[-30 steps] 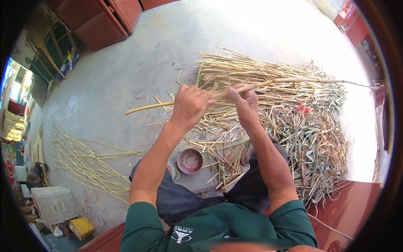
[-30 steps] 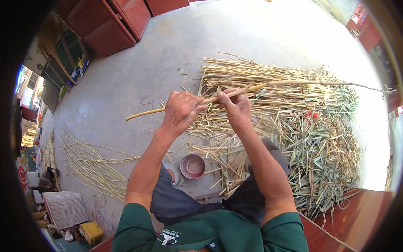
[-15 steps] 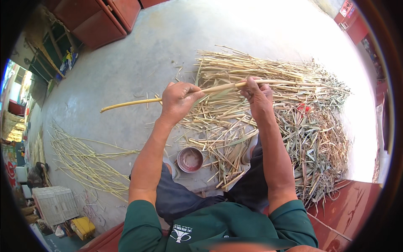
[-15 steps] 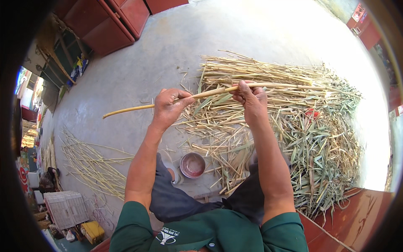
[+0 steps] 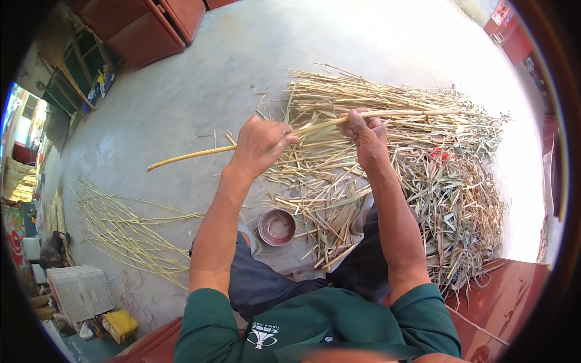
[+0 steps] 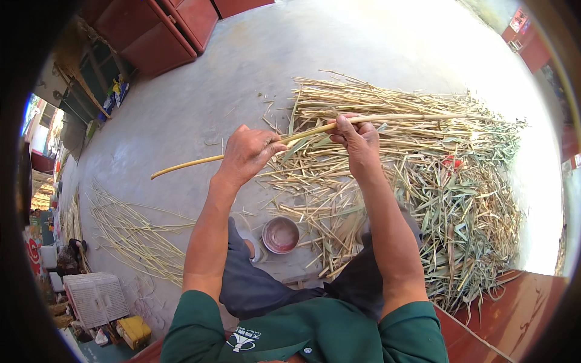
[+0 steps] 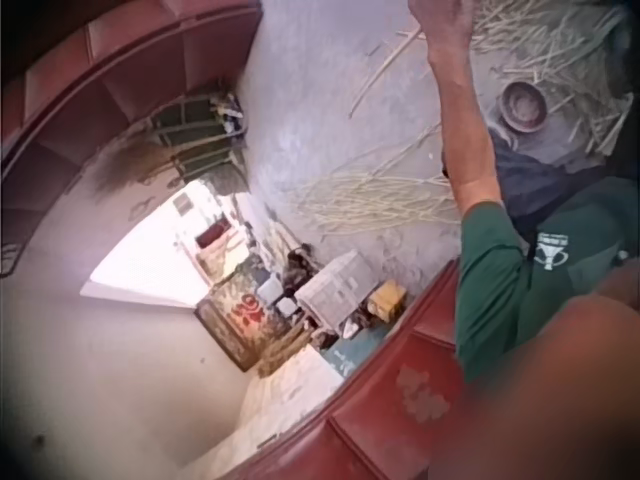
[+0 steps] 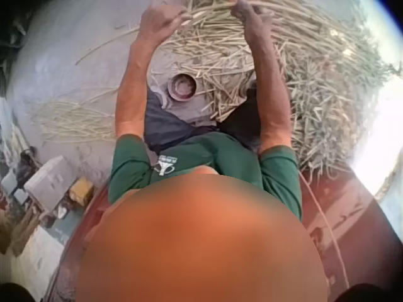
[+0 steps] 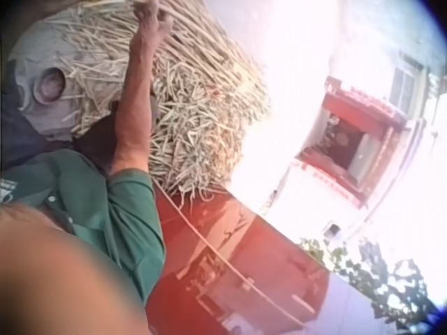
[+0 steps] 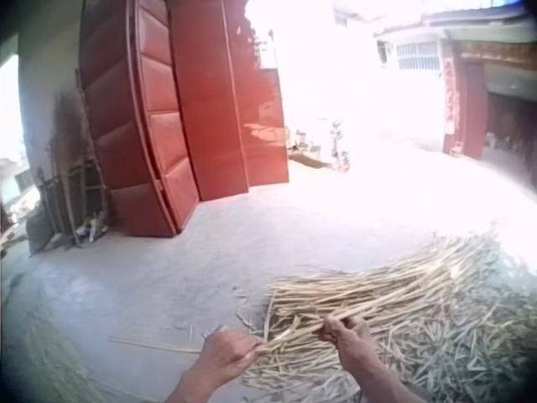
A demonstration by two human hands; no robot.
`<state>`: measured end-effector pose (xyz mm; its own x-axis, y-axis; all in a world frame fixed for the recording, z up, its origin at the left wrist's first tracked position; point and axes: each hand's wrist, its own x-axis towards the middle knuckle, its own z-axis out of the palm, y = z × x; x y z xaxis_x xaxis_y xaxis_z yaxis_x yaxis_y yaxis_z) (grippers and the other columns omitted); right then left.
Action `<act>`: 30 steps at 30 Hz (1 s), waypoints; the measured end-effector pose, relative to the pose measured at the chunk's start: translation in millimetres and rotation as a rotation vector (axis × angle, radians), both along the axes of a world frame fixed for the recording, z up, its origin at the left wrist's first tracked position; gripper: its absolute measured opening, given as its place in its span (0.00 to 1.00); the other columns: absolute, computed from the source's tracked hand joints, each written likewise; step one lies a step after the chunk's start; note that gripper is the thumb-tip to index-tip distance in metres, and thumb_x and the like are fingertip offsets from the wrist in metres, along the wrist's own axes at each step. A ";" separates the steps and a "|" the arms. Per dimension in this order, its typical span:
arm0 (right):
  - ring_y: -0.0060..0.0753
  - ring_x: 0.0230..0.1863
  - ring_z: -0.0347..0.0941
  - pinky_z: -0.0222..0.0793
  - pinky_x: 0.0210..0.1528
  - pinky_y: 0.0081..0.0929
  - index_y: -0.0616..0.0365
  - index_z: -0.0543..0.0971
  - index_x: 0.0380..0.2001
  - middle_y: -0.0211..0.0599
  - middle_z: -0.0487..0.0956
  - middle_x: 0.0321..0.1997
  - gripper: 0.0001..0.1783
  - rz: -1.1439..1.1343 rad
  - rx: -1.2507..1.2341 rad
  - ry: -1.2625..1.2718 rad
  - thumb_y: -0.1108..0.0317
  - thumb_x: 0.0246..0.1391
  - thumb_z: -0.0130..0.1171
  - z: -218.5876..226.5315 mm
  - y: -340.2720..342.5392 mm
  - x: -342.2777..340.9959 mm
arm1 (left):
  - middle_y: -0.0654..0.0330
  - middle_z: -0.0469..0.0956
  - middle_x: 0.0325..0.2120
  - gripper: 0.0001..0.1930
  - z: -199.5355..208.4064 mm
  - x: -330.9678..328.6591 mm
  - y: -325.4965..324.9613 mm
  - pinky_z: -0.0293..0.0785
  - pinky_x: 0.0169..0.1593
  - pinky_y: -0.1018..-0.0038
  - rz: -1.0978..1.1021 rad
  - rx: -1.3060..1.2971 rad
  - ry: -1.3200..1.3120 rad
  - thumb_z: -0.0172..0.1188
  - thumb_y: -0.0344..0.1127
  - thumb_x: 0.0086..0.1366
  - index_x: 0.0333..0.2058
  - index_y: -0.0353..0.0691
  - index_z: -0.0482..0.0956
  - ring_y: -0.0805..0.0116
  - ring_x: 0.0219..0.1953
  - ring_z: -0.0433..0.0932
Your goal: The person sits on the floor and repeatedly strips leaves and outer layers from dried plant stalks by hand. The stripped stalks are placed to the left, while the removed material is discarded to the right.
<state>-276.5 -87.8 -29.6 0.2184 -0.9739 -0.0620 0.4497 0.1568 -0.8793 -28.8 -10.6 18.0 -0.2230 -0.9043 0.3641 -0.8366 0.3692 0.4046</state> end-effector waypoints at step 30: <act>0.34 0.47 0.80 0.79 0.52 0.30 0.60 0.79 0.42 0.44 0.83 0.46 0.08 0.225 -0.069 -0.051 0.69 0.62 0.62 16.3 -15.6 -32.7 | 0.61 0.83 0.25 0.11 -26.5 3.7 -5.2 0.74 0.34 0.75 0.113 0.546 0.653 0.72 0.37 0.57 0.35 0.36 0.86 0.76 0.27 0.78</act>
<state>-309.3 -103.4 -13.3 0.4312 -0.9020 0.0198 0.4544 0.1981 -0.8685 -25.2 -15.8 -8.5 -0.0181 -0.9943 -0.1052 -0.3944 -0.0895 0.9146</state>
